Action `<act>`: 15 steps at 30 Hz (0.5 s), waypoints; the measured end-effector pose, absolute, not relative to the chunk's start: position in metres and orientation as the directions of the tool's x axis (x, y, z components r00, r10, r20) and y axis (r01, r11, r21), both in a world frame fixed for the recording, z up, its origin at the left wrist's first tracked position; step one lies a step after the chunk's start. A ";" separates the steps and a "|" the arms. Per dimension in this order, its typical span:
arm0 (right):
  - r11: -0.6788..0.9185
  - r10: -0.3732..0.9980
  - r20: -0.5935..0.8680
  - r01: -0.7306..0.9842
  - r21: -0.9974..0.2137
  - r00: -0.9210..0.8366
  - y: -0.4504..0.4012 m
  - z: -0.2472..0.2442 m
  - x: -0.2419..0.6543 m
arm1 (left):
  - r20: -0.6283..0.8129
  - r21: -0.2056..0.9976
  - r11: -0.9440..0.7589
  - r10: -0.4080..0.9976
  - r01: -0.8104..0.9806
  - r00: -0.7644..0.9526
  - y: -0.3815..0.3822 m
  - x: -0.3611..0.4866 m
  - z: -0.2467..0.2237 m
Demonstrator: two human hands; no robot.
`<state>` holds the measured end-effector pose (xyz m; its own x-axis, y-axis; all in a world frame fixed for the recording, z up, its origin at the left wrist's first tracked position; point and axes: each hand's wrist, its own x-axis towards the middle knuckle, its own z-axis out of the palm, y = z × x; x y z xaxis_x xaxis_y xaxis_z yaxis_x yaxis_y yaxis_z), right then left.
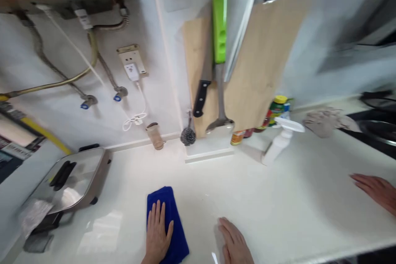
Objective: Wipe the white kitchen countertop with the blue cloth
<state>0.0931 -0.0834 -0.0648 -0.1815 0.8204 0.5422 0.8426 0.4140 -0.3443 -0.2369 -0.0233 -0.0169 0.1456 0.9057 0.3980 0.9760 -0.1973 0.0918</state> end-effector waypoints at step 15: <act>0.295 0.889 0.456 0.814 -0.500 -0.041 -0.104 -0.052 0.103 | 0.268 0.195 -0.220 0.949 0.956 0.164 0.026 -0.341 0.010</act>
<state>0.1033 -0.1045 -0.0518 -0.0414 0.8890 0.4561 0.8143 0.2945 -0.5002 -0.3406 0.0258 0.0100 0.1644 0.9493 0.2678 0.9558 -0.2204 0.1946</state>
